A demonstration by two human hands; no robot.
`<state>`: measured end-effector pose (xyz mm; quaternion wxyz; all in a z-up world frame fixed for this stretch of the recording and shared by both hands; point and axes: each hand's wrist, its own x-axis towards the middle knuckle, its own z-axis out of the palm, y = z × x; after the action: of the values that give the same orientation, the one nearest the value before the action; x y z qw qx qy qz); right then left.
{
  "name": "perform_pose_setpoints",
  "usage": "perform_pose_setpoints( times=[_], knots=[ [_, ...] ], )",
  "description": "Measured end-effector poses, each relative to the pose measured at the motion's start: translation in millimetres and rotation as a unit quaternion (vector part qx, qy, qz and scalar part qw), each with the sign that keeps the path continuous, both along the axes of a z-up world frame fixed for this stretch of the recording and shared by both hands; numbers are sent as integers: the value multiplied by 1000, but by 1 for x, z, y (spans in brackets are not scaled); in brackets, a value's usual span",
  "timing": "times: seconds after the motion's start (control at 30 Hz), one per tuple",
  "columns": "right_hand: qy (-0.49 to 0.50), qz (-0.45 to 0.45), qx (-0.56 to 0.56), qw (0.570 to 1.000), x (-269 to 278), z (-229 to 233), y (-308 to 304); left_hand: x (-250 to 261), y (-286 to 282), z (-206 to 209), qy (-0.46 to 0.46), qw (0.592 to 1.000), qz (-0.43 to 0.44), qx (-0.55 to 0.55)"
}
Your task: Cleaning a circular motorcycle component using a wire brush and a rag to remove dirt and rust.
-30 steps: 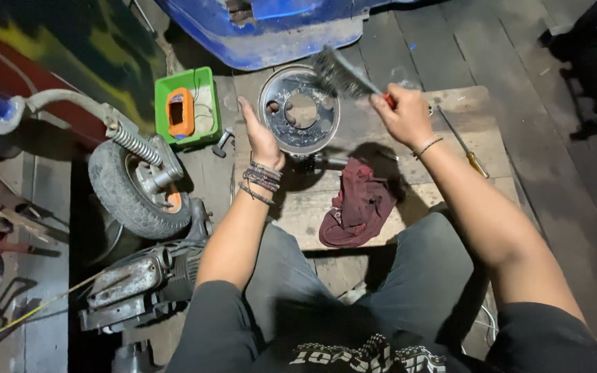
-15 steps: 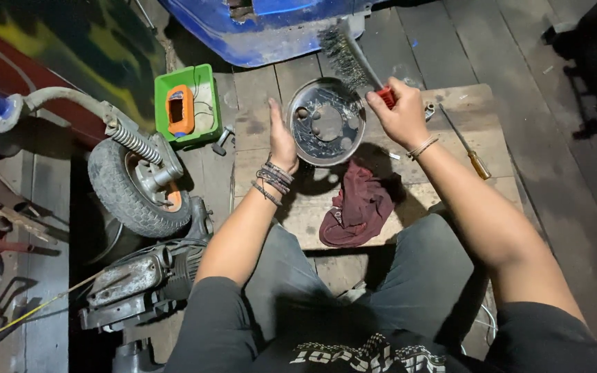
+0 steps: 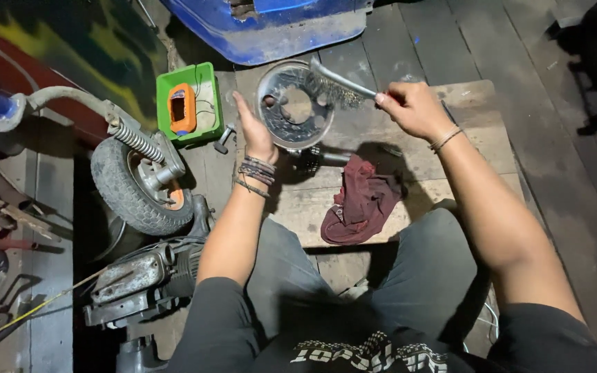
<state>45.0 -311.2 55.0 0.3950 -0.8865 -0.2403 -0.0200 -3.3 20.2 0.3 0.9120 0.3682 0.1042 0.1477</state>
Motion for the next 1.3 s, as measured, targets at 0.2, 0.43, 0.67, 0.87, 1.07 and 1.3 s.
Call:
perform_pose_setpoints(
  times=[0.2,0.43,0.67,0.87,1.07,1.3],
  knots=[
    [-17,5,-74,997,-13,18,12,37,38,-88,8,996,2,86],
    [-45,13,-86,995,0,5,-3,29,30,-49,26,995,5,99],
    [-45,4,-86,995,-10,6,19,-55,-76,112,75,986,1,149],
    [-69,-57,-103,991,9,-11,-16,25,32,-38,107,991,-10,78],
    [-53,-130,-1,990,36,-56,-26,42,20,-70,70,994,-68,55],
    [-110,-128,24,985,2,-18,11,38,-40,-52,100,988,-106,61]
  ],
)
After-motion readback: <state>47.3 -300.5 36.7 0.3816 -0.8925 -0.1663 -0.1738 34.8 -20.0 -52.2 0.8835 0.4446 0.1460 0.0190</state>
